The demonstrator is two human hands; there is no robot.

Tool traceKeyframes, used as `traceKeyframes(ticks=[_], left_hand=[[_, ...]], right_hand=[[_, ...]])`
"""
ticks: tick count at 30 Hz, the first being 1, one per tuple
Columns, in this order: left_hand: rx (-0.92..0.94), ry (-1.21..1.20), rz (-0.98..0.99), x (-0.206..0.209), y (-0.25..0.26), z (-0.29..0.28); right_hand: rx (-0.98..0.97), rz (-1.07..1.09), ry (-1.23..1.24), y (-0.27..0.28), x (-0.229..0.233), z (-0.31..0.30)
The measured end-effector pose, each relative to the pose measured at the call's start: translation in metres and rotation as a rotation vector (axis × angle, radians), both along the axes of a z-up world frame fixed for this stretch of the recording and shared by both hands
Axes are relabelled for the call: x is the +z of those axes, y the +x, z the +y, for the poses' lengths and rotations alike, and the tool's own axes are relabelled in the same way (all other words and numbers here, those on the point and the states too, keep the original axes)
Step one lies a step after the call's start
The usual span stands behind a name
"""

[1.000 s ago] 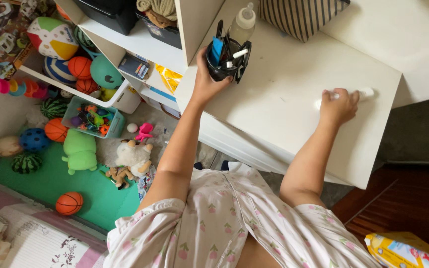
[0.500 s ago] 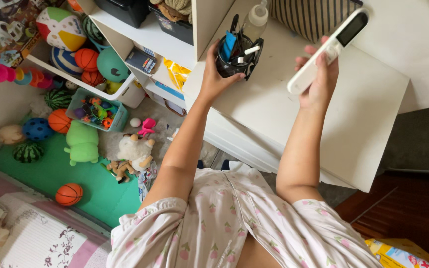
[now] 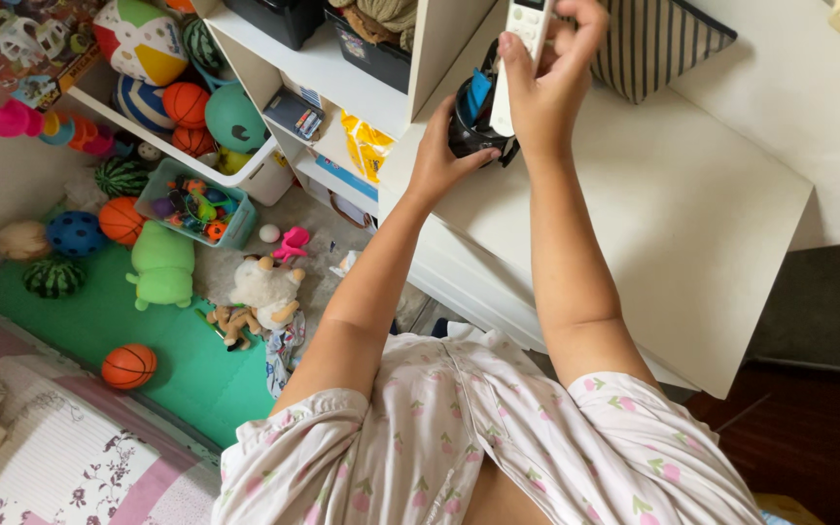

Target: The person organizes various items on a white desk and shelf unit. They place a knitted hat and a red plush toy into a black storage bin, then arrange two baseball caps on the shelf. They also place pens, a thermometer, and a bottle into a mesh holder, and finally put a white mesh bag into the shelf.

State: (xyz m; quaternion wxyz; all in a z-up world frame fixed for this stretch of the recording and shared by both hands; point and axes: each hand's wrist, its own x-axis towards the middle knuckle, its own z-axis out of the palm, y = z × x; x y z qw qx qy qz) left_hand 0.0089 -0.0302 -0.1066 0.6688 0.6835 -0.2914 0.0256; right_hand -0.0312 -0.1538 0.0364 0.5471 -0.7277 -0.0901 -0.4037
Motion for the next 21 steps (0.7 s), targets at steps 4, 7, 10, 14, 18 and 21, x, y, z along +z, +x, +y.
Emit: traceKeyframes(ticks=[4, 7, 10, 14, 18, 21], left_hand=[[0.013, 0.023, -0.030, -0.001, 0.002, -0.001], [-0.045, -0.104, -0.034, 0.005, 0.000, -0.001], [0.054, -0.083, -0.165, 0.017, 0.000, -0.005], [0.039, -0.058, -0.144, 0.028, 0.002, -0.015], [-0.132, -0.178, 0.062, 0.030, 0.028, -0.021], [-0.311, -0.202, 0.317, 0.025, 0.042, -0.014]], right_hand=[[0.046, -0.129, 0.085, 0.007, 0.006, 0.003], [0.041, 0.070, 0.225, 0.009, 0.008, -0.002], [0.185, -0.006, 0.328, 0.001, 0.016, -0.014], [0.452, 0.108, 0.397, -0.022, 0.031, -0.042], [0.567, 0.147, 0.428, -0.025, 0.029, -0.058], [0.588, 0.186, 0.397, -0.019, 0.015, -0.058]])
